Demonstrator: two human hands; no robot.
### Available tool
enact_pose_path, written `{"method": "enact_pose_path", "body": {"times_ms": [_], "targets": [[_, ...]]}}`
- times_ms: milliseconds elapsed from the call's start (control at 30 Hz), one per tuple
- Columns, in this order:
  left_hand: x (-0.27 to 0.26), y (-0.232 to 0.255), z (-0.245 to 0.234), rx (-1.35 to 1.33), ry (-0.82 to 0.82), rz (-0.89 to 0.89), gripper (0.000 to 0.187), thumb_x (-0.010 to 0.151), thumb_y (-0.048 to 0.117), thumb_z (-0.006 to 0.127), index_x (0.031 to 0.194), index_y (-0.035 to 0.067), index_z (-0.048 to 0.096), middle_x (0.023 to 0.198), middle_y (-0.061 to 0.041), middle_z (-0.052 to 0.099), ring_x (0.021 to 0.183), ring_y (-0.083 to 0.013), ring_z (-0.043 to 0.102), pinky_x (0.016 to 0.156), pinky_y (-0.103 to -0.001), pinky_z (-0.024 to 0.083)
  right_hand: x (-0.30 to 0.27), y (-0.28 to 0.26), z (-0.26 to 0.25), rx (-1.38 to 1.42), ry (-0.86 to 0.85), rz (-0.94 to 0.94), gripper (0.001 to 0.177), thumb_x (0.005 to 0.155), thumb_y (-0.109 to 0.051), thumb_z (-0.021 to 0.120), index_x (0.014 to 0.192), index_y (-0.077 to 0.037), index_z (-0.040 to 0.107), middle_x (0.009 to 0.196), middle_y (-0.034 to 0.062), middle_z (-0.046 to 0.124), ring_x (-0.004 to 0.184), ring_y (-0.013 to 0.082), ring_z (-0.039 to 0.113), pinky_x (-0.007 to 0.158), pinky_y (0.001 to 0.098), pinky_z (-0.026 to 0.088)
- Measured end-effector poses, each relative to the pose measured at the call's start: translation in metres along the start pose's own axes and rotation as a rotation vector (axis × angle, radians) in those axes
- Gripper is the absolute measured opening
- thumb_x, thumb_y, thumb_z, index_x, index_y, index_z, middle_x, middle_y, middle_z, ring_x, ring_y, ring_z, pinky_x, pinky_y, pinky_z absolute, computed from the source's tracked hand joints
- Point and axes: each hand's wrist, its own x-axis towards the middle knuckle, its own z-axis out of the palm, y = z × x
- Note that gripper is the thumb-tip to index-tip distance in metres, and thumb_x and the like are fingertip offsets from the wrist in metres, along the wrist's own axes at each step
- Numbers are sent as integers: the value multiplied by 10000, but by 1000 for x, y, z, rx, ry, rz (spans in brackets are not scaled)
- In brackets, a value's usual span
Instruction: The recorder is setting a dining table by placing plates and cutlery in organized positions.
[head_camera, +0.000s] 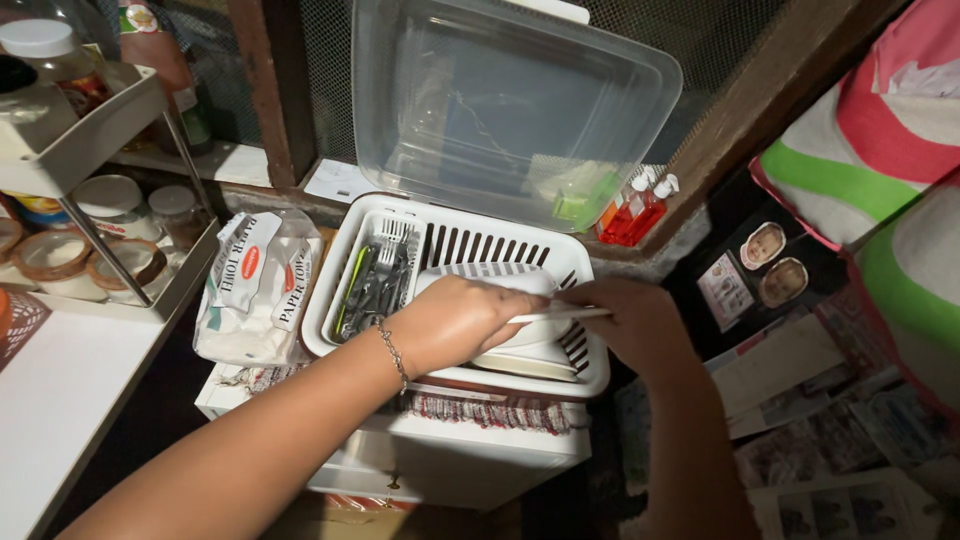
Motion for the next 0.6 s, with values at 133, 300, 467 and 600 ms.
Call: {"method": "enact_pose_path", "body": {"times_ms": [133,300,467,600], "targets": [[0,2,-4,-12,40,16,297,948,211,626,1239,168,667,952,-100,763,737,-314,722,644,-429,574,5,-16,-12,-63,3,-77,291,782,-149,758,1070,-153,798,943,100,763,811,258,731,709,362,563],[1,8,-12,8,8,-49,292,955,240,613,1237,200,677,881,-103,760,681,-321,716,619,-436,570,10,-18,-18,-99,-62,-15,268,794,-221,766,1050,-150,798,908,109,768,801,251,746,690,372,563],[-1,11,-17,17,49,-70,288,971,259,602,1240,209,690,928,-112,767,718,-337,723,637,-447,575,14,-33,-26,-108,-55,-38,246,809,-227,774,1044,-156,798,920,82,783,785,226,754,682,347,571],[-2,14,-20,-25,70,-91,303,977,261,594,1253,196,700,954,-131,762,795,-346,728,714,-455,579,17,-48,-37,-27,-60,-135,251,788,-173,777,1029,-105,778,922,77,777,783,222,755,672,334,572]]}}
